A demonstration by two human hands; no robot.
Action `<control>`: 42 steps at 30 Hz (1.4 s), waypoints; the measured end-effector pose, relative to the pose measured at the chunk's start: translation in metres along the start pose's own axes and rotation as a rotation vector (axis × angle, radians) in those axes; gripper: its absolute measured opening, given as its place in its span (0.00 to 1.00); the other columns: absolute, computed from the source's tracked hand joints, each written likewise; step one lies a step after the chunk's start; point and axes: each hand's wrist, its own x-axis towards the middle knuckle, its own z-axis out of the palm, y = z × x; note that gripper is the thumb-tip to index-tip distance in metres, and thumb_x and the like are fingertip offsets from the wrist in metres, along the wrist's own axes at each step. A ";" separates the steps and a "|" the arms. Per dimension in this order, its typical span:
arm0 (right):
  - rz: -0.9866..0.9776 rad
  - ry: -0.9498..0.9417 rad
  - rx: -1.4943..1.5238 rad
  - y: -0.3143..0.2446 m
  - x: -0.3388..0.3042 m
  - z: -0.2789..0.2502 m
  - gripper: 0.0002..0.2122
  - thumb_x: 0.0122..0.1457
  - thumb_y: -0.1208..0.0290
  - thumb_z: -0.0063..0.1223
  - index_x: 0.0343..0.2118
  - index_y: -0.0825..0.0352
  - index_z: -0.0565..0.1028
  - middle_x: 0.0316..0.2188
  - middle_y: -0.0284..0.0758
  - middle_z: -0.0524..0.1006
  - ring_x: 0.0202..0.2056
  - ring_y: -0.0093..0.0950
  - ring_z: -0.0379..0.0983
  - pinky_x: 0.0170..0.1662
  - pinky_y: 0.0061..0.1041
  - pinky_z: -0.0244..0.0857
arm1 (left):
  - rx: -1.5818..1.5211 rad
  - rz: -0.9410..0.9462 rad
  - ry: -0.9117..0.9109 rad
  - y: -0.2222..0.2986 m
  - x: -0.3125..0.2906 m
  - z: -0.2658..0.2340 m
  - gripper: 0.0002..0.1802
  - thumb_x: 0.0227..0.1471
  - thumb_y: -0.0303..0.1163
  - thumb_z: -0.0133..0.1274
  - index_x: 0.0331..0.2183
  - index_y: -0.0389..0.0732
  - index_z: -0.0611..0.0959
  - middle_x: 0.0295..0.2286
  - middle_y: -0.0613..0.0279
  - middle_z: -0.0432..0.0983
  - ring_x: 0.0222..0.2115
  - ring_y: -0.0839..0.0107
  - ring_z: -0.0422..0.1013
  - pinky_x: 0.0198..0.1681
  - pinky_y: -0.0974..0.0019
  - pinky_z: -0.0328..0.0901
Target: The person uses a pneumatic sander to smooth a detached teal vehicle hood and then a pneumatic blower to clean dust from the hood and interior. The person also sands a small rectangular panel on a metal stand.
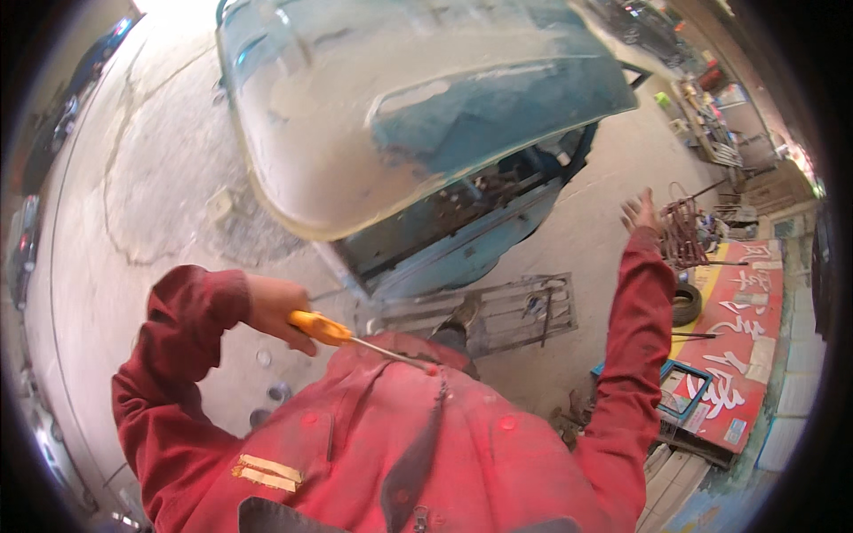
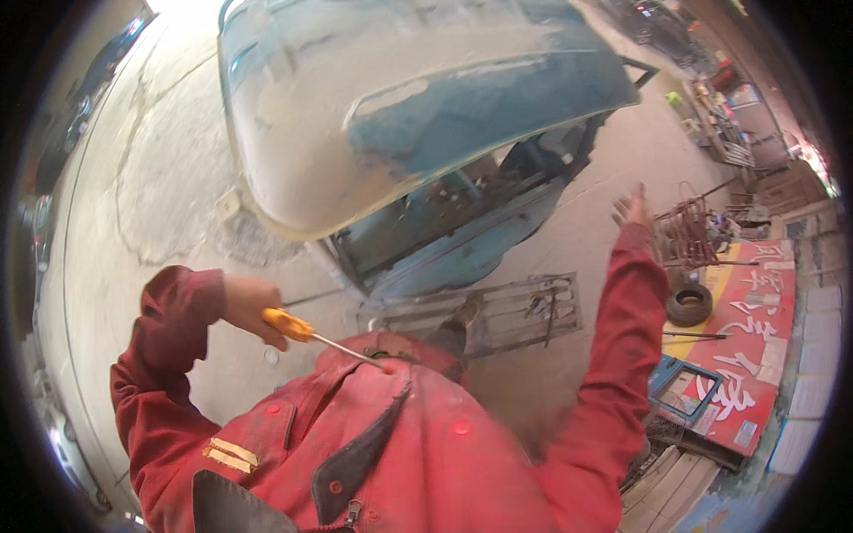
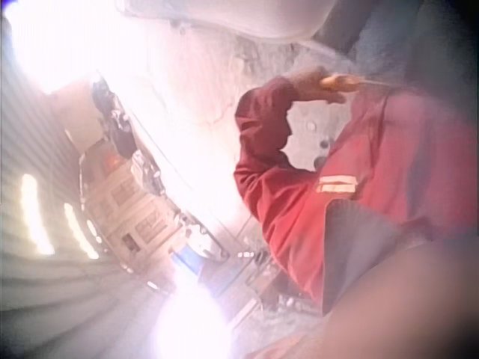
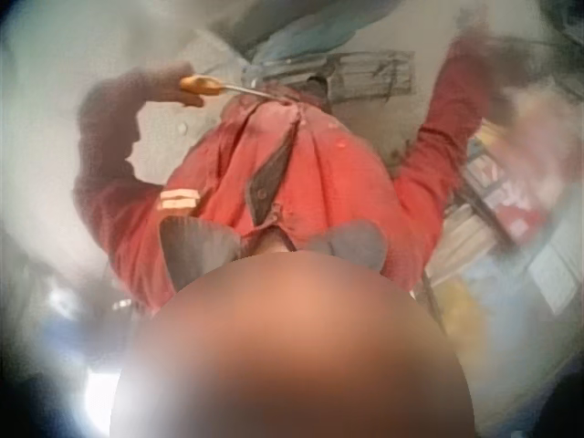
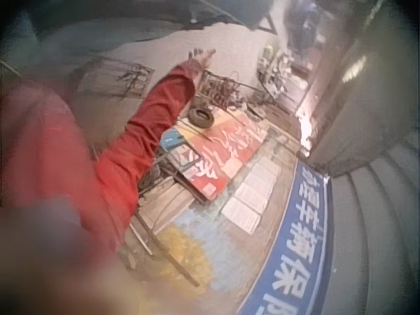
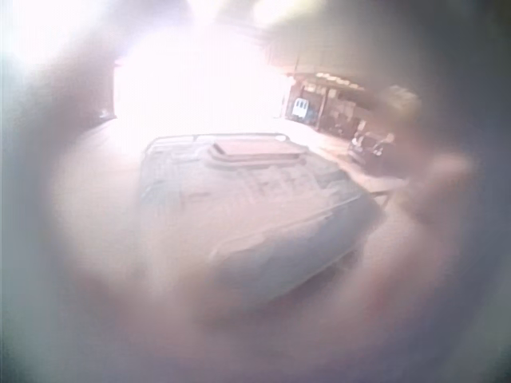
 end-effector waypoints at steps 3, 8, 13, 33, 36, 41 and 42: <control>0.063 0.060 -0.054 0.073 0.009 -0.050 0.36 0.61 0.41 0.48 0.62 0.67 0.60 0.55 0.46 0.70 0.52 0.38 0.72 0.46 0.35 0.68 | 0.117 -0.293 0.098 -0.046 -0.024 0.029 0.24 0.49 0.53 0.60 0.27 0.38 0.85 0.20 0.51 0.78 0.23 0.54 0.74 0.30 0.56 0.67; 0.340 0.160 -0.052 0.242 0.037 -0.127 0.35 0.54 0.39 0.57 0.54 0.66 0.67 0.40 0.44 0.75 0.35 0.36 0.75 0.32 0.32 0.70 | 0.153 -0.386 0.235 -0.066 -0.036 0.055 0.23 0.48 0.52 0.61 0.27 0.39 0.85 0.22 0.50 0.79 0.24 0.51 0.74 0.31 0.54 0.68; 0.339 0.084 -0.627 0.353 0.025 -0.153 0.26 0.52 0.40 0.59 0.39 0.61 0.76 0.21 0.36 0.76 0.17 0.30 0.70 0.20 0.29 0.64 | -0.059 -0.381 0.013 -0.073 -0.046 0.062 0.20 0.48 0.49 0.61 0.27 0.39 0.86 0.20 0.56 0.79 0.23 0.60 0.76 0.30 0.59 0.68; 0.094 -0.002 -0.734 0.417 -0.078 -0.160 0.23 0.53 0.47 0.61 0.36 0.68 0.80 0.21 0.37 0.77 0.22 0.27 0.74 0.21 0.30 0.66 | -0.159 -0.180 0.027 -0.036 -0.092 0.042 0.15 0.47 0.44 0.66 0.31 0.42 0.87 0.22 0.55 0.81 0.22 0.63 0.77 0.28 0.63 0.68; 0.070 -0.083 -0.902 0.400 -0.081 -0.141 0.22 0.55 0.48 0.61 0.39 0.66 0.79 0.26 0.38 0.79 0.22 0.26 0.74 0.21 0.28 0.66 | -0.091 -0.114 0.067 -0.023 -0.072 0.035 0.15 0.49 0.46 0.64 0.32 0.45 0.88 0.23 0.55 0.81 0.23 0.58 0.76 0.28 0.59 0.69; 0.024 -0.278 -0.867 0.380 -0.097 -0.106 0.22 0.57 0.50 0.59 0.42 0.67 0.78 0.34 0.38 0.81 0.28 0.26 0.75 0.32 0.28 0.68 | 0.514 -0.338 0.210 -0.006 0.008 0.033 0.16 0.50 0.50 0.60 0.29 0.48 0.86 0.21 0.55 0.78 0.24 0.52 0.74 0.29 0.55 0.68; 0.108 -0.268 -0.854 0.379 -0.101 -0.100 0.23 0.57 0.50 0.58 0.41 0.68 0.78 0.35 0.39 0.81 0.33 0.29 0.77 0.38 0.30 0.69 | 0.397 -0.214 0.162 -0.004 0.010 0.029 0.17 0.50 0.51 0.59 0.28 0.47 0.86 0.22 0.54 0.78 0.24 0.52 0.74 0.29 0.54 0.68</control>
